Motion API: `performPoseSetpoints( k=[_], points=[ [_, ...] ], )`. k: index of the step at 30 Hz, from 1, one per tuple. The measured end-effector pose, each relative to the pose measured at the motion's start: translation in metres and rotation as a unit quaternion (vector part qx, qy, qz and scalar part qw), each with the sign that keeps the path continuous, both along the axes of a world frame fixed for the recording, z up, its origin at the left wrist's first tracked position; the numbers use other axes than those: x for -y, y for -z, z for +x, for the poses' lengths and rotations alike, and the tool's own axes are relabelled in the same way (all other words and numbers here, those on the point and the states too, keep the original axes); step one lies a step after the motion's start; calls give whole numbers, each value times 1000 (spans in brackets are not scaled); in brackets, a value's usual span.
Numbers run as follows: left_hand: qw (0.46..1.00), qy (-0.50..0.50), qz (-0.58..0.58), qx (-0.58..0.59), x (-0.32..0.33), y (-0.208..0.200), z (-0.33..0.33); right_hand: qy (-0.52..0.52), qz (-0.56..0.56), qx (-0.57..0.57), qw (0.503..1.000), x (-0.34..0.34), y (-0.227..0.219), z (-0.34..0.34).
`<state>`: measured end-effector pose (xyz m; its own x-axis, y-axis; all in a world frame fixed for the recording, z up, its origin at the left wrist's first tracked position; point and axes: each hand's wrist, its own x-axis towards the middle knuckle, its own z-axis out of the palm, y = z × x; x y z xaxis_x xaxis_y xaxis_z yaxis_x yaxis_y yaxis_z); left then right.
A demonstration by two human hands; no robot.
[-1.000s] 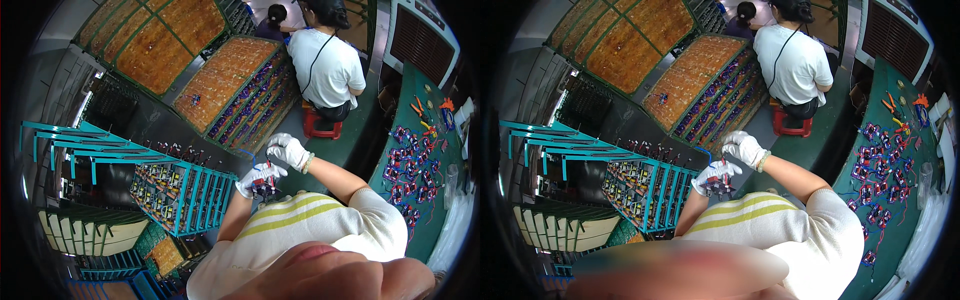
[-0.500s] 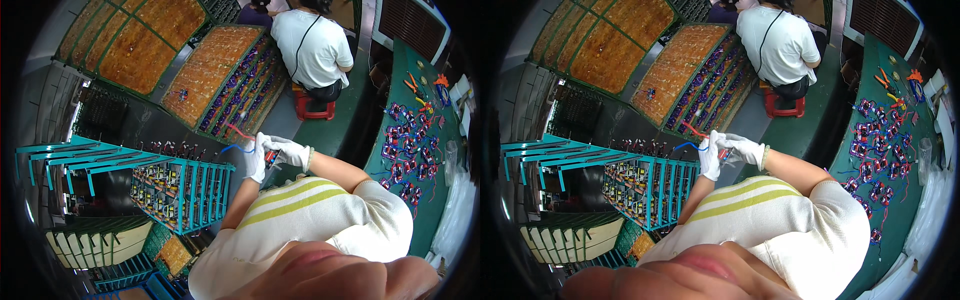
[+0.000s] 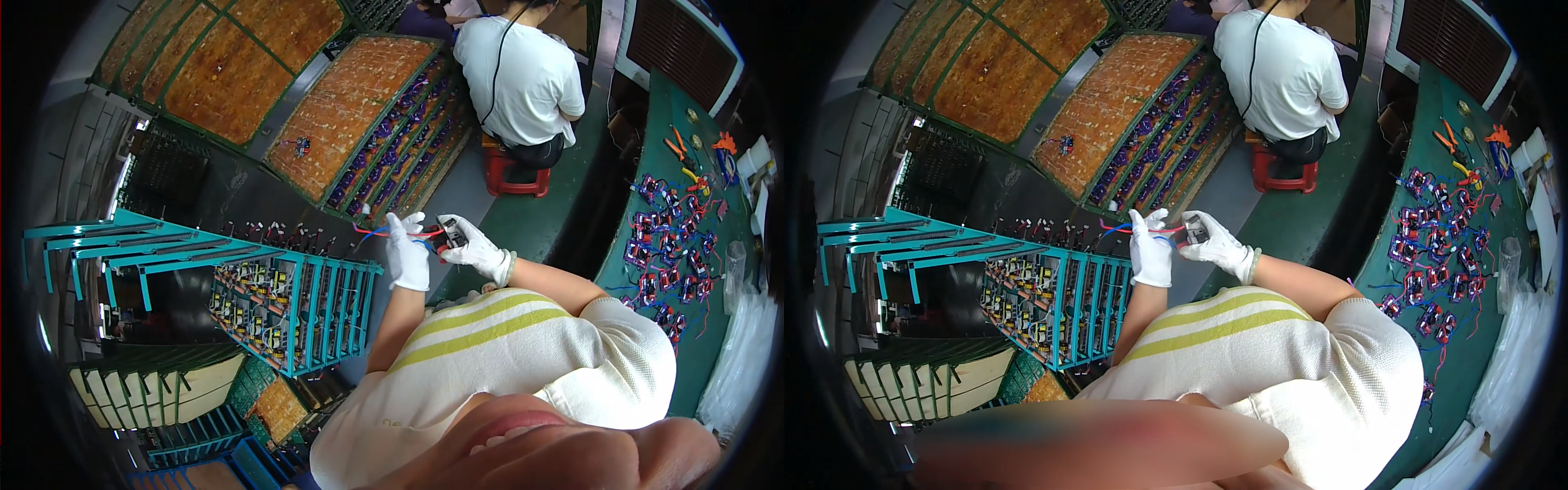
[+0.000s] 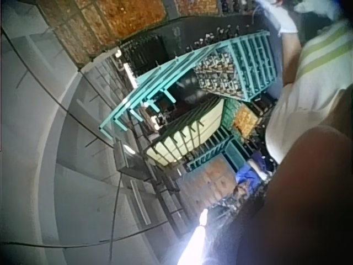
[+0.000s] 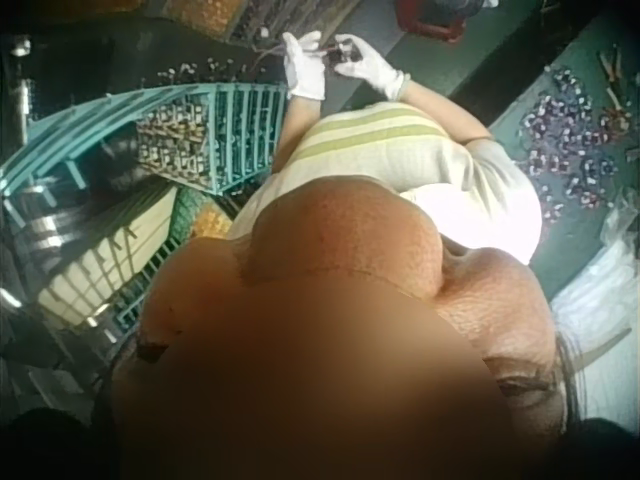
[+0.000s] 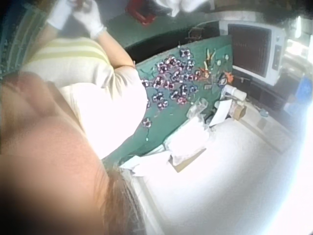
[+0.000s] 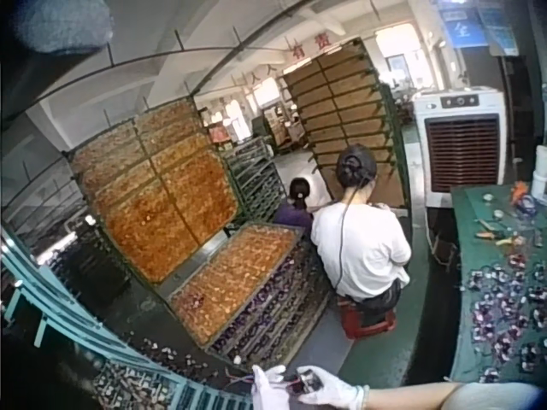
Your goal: The person assembles small electronic modules by hand, picking up purple circuit boards and connecting red and blue wires to them. They repeatedly pick up components from a table, attach wires, and place the finished units into a blue plastic crate.
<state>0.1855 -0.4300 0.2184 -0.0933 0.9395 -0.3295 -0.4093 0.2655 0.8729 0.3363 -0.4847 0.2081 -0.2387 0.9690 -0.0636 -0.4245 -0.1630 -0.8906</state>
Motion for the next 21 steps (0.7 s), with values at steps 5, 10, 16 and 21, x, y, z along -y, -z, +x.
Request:
performPoseSetpoints(
  k=[5, 10, 16, 21],
  points=[
    [966, -128, -115, 195, -16, 20, -1, 75, 29, 89, 993, 1, 1, -12],
    [857, -73, -118, 497, -38, 34, -4, 128, -43, -72, 988, -31, 27, -12],
    [919, -7, -25, 392, -29, 30, 15, 96, -113, -136, 980, -26, 24, -1],
    [942, 41, 45, 329, -19, 11, 21, 81, -161, -166, 970, -9, 21, -7]
  ],
)
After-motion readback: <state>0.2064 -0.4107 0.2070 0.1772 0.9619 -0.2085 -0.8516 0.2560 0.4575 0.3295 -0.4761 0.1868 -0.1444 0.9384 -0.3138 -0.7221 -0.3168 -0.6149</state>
